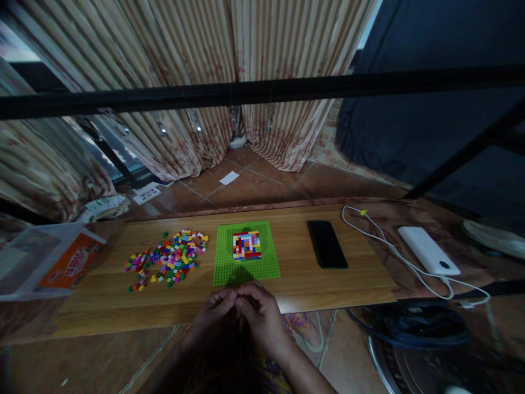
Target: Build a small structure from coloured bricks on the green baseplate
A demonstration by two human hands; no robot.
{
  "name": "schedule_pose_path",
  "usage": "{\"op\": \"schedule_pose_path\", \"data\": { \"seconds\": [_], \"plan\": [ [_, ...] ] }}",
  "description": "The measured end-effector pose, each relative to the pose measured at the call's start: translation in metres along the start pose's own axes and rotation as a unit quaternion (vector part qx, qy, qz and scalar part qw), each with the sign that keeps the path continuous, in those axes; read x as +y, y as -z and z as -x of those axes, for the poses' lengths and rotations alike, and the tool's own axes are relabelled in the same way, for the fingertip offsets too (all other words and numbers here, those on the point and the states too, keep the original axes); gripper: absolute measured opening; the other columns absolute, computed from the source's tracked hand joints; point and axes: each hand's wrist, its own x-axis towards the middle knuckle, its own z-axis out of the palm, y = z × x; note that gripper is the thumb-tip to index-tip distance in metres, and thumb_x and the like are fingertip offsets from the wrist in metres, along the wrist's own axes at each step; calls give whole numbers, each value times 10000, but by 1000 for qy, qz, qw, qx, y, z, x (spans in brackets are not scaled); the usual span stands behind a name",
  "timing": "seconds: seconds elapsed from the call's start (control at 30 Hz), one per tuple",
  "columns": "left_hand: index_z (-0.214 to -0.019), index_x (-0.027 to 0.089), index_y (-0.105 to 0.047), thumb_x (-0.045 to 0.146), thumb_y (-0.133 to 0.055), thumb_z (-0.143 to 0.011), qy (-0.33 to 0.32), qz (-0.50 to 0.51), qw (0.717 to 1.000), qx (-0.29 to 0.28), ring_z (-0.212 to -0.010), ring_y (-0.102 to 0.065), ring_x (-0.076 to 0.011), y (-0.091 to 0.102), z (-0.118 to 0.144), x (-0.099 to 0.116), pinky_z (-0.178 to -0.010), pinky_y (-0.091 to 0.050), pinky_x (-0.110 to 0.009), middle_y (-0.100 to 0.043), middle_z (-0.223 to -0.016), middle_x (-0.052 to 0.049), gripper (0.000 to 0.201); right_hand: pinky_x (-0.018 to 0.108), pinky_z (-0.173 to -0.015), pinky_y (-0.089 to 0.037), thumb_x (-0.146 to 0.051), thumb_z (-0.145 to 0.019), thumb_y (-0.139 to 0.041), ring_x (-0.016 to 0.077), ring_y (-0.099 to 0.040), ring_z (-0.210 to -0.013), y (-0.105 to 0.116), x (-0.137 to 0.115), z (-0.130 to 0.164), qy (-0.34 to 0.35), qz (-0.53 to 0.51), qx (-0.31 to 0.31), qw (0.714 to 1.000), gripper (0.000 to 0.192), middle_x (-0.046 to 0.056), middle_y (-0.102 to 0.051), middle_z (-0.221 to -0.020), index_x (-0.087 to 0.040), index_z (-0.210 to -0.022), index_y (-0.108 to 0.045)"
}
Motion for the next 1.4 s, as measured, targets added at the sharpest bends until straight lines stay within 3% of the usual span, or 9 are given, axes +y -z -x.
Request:
{"op": "schedule_pose_path", "data": {
  "seconds": [0.1, 0.2, 0.4, 0.53, 0.63, 0.83, 1.0, 1.13, 1.4],
  "plan": [
    [-617, 150, -528, 557, -554, -812, -9, -47, 998, 33, -553, -402, -89, 0, -2, 1, -552, -333, -220, -465, -572, 21, 452, 261, -709, -469, -381, -836, -640, 153, -588, -754, 3, 3, -2, -43, -13, 43, 998, 185, 12, -629, -798, -200, -850, -674],
    [-644, 157, -540, 526, -521, -845, -52, -158, 983, 84, -598, -431, -101, 10, -1, 5, -579, -351, -220, -478, -605, 19, 420, 249, -642, -460, -415, -771, -701, 146, -573, -689, 14, 7, -9, -61, -36, 118, 991, 235, 7, -635, -751, -193, -847, -680],
    [-835, 191, -590, 387, -504, -893, -169, -379, 889, 194, -706, -547, -134, 51, 1, 2, -669, -425, -244, -584, -751, -2, 222, 252, -587, -466, -376, -605, -815, 132, -564, -631, 49, 23, -34, -58, -105, 214, 969, 272, 5, -652, -730, -194, -766, -694],
    [-876, 204, -590, 307, -490, -903, -237, -479, 823, 193, -762, -590, -143, 63, 2, -5, -700, -454, -254, -616, -822, -24, 145, 275, -621, -485, -338, -525, -838, 145, -591, -657, 61, 27, -53, -52, -103, 260, 959, 275, 10, -684, -730, -197, -721, -706],
    [-873, 208, -583, 277, -473, -909, -249, -517, 799, 180, -770, -596, -141, 63, 2, -9, -696, -465, -250, -612, -821, -27, 134, 298, -643, -502, -336, -529, -828, 164, -617, -691, 61, 24, -64, -42, -83, 260, 961, 276, 22, -704, -754, -194, -736, -713],
    [-867, 204, -569, 253, -463, -915, -249, -540, 785, 173, -790, -593, -144, 62, 2, -11, -708, -479, -256, -605, -839, -34, 127, 342, -698, -532, -388, -671, -757, 173, -649, -693, 55, 19, -75, -4, -67, 214, 975, 256, 33, -710, -741, -182, -814, -704],
    [-861, 197, -578, 261, -466, -913, -249, -543, 782, 176, -772, -590, -144, 61, 2, -10, -696, -481, -254, -599, -827, -35, 139, 337, -703, -535, -390, -742, -705, 181, -654, -723, 55, 23, -78, 23, 18, 193, 981, 238, 44, -716, -789, -180, -856, -708],
    [-859, 196, -585, 255, -465, -914, -243, -548, 781, 175, -785, -594, -147, 62, 1, -12, -714, -484, -256, -602, -829, -38, 144, 324, -751, -514, -366, -768, -683, 187, -653, -794, 54, 25, -82, 70, 102, 184, 975, 193, 48, -715, -852, -190, -837, -720],
    [-866, 194, -586, 259, -463, -918, -241, -559, 773, 178, -769, -592, -148, 62, 1, -14, -687, -478, -253, -597, -826, -45, 149, 300, -711, -493, -350, -800, -648, 179, -635, -767, 46, 27, -95, 109, 171, 187, 961, 170, 46, -702, -830, -196, -815, -717]
  ]
}}
